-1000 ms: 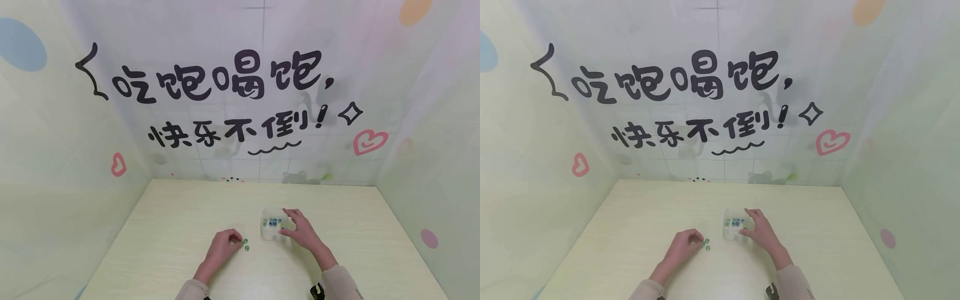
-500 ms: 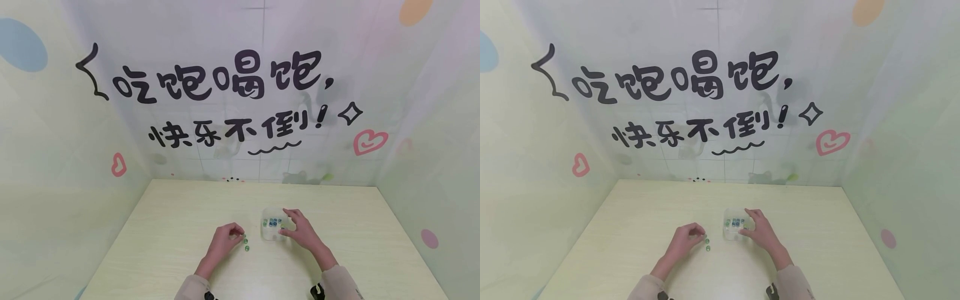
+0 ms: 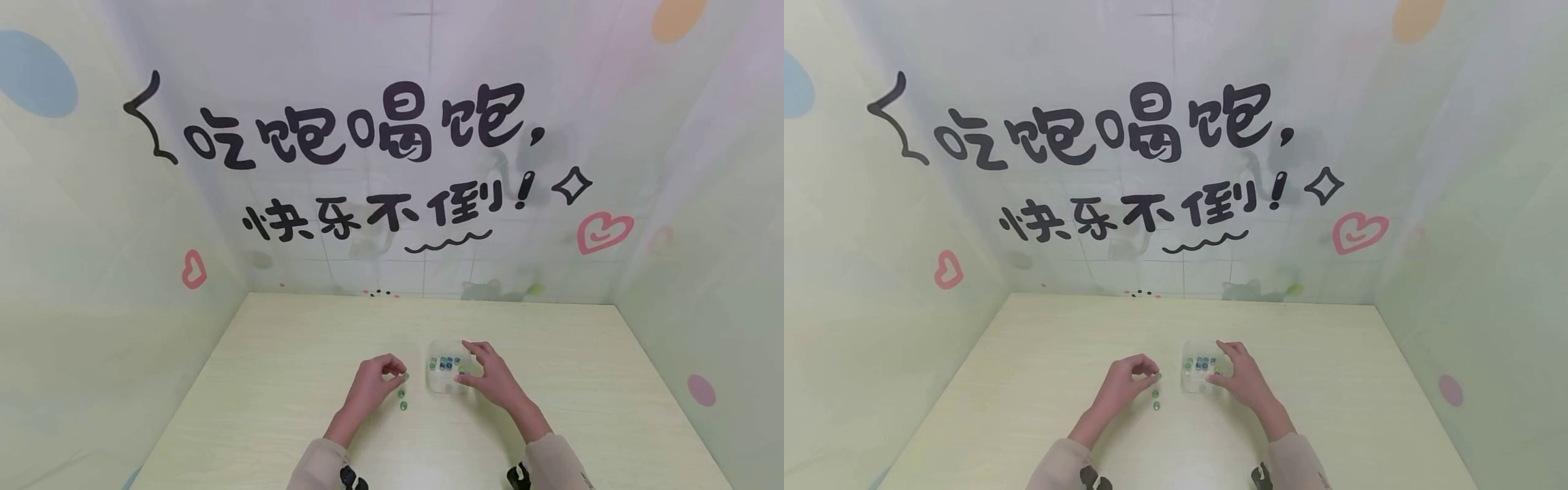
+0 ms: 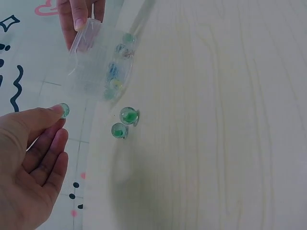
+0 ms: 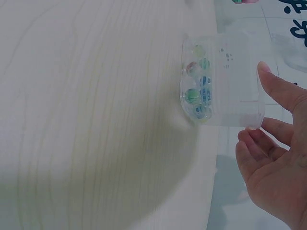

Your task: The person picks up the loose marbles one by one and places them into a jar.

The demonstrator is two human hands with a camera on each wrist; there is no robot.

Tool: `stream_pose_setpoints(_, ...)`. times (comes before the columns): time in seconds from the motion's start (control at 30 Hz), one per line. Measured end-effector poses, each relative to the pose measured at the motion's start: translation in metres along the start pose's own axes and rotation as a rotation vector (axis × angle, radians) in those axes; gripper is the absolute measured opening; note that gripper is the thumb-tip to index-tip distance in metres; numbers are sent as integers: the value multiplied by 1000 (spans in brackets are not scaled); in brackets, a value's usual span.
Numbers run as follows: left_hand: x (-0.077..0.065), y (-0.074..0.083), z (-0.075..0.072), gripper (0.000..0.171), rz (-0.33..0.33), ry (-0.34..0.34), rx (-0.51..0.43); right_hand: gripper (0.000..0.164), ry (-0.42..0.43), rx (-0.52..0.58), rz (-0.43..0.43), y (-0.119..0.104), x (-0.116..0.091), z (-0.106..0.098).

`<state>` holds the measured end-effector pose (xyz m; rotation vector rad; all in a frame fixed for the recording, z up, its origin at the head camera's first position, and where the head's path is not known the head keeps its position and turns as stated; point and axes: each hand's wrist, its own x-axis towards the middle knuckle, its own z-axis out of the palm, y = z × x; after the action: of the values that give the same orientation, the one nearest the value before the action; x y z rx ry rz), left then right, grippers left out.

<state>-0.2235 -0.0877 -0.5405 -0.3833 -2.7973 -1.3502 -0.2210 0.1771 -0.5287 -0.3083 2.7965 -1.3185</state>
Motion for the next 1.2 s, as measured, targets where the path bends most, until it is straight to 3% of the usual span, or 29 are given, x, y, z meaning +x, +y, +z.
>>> stream_pose_setpoints(0.77,21,25,9,10,48,-34,-3,69,7,-7,-1,5,3,2)
stream_pose_setpoints(1.2,24,34,18,11,66,-48,-35,70,9,3,5,5,4,3)
